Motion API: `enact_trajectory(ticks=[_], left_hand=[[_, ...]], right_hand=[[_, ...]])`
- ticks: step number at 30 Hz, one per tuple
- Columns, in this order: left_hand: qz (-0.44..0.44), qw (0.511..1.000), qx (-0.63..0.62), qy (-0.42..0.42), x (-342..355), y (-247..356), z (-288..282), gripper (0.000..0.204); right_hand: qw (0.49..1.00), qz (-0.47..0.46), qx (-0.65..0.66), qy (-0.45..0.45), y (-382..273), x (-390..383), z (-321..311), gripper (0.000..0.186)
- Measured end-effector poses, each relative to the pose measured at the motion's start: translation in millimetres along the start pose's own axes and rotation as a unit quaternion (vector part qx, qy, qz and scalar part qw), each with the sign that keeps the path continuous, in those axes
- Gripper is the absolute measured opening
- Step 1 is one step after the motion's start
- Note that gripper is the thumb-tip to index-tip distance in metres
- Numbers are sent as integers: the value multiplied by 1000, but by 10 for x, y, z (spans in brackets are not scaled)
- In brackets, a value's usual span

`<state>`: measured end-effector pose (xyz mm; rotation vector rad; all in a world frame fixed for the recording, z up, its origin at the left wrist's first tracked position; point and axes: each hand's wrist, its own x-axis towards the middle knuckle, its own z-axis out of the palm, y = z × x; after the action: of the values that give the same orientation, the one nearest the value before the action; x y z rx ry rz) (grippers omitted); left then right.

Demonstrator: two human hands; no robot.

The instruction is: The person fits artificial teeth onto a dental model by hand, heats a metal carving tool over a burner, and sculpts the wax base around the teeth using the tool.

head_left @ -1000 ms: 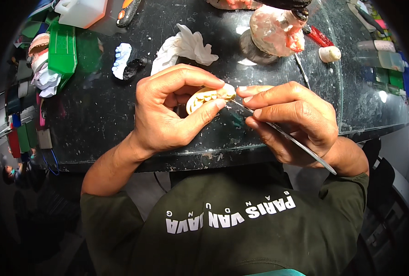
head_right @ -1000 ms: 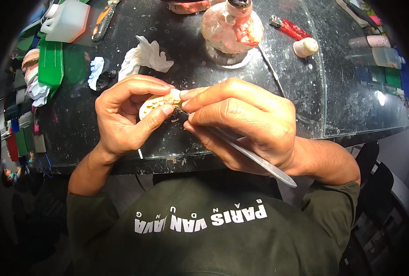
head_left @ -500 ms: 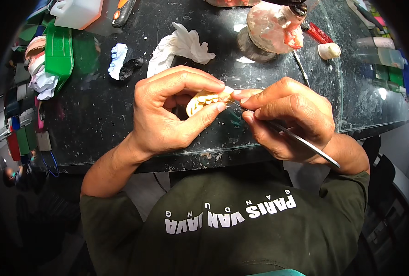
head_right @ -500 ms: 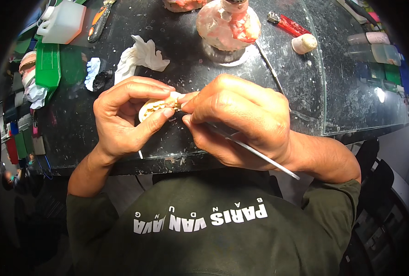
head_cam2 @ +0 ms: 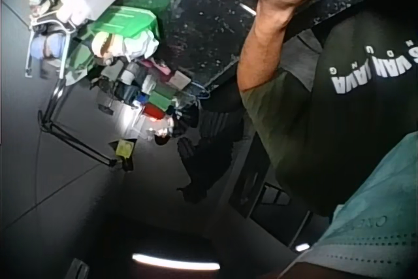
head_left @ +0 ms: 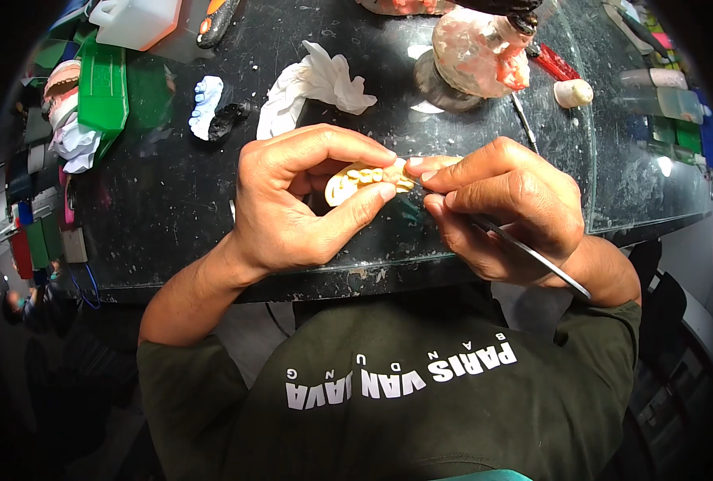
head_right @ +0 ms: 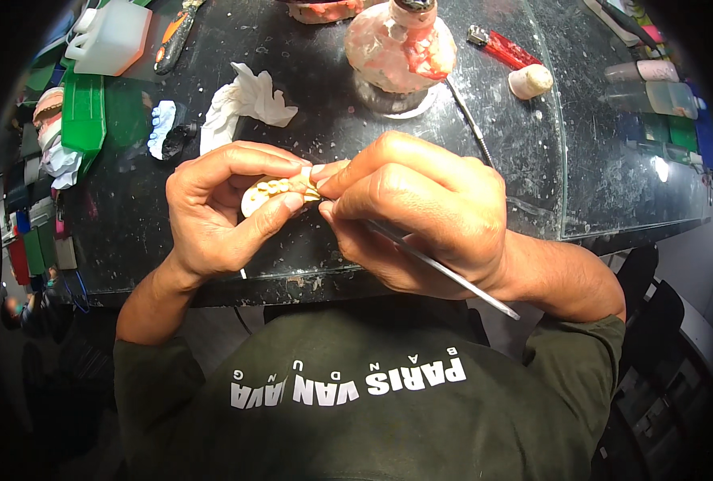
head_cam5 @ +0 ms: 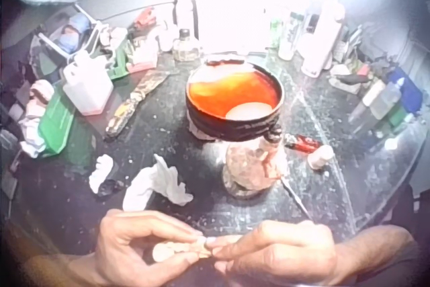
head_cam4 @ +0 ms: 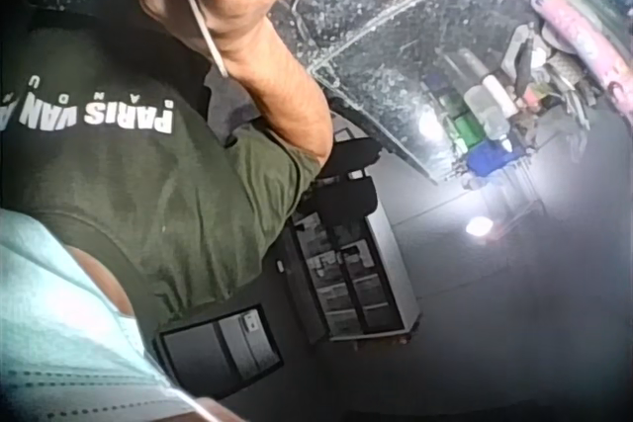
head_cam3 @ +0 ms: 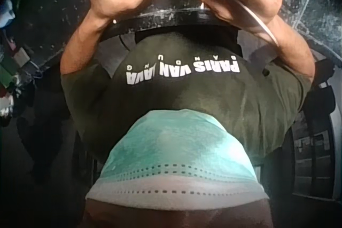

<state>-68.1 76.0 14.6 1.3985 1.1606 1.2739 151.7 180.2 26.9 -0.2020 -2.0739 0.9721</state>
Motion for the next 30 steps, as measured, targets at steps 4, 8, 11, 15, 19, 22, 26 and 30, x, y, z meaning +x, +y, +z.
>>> enact_trajectory(ticks=[4, 8, 11, 15, 19, 22, 26, 30], left_hand=[[-8, 1000, 4, 3, -3, 11, 5, 25], [-17, 1000, 3, 5, -1, 17, 2, 25], [-17, 1000, -2, 2, 4, 18, 4, 25], [-19, 1000, -2, 1, -2, 12, 5, 25], [-22, 1000, -2, 6, -2, 17, 11, 24], [-14, 1000, 10, 2, 7, 27, 2, 24], [-5, 1000, 10, 6, 2, 12, 2, 24], [-6, 1000, 8, 8, 11, 12, 8, 24]], right_hand=[[1000, -8, -12, -6, 3, 10, 0, 20], [1000, -18, -12, -16, 28, 24, -12, 20], [1000, -10, -14, -17, 11, 18, -16, 20], [1000, -11, -20, -20, 17, 14, -10, 20], [999, -2, -28, -33, -8, 8, -25, 19], [999, 3, -22, -31, -10, -3, -21, 18], [1000, -9, -15, -21, 17, 0, -15, 18], [999, 4, -21, -30, -7, 12, -32, 18]])
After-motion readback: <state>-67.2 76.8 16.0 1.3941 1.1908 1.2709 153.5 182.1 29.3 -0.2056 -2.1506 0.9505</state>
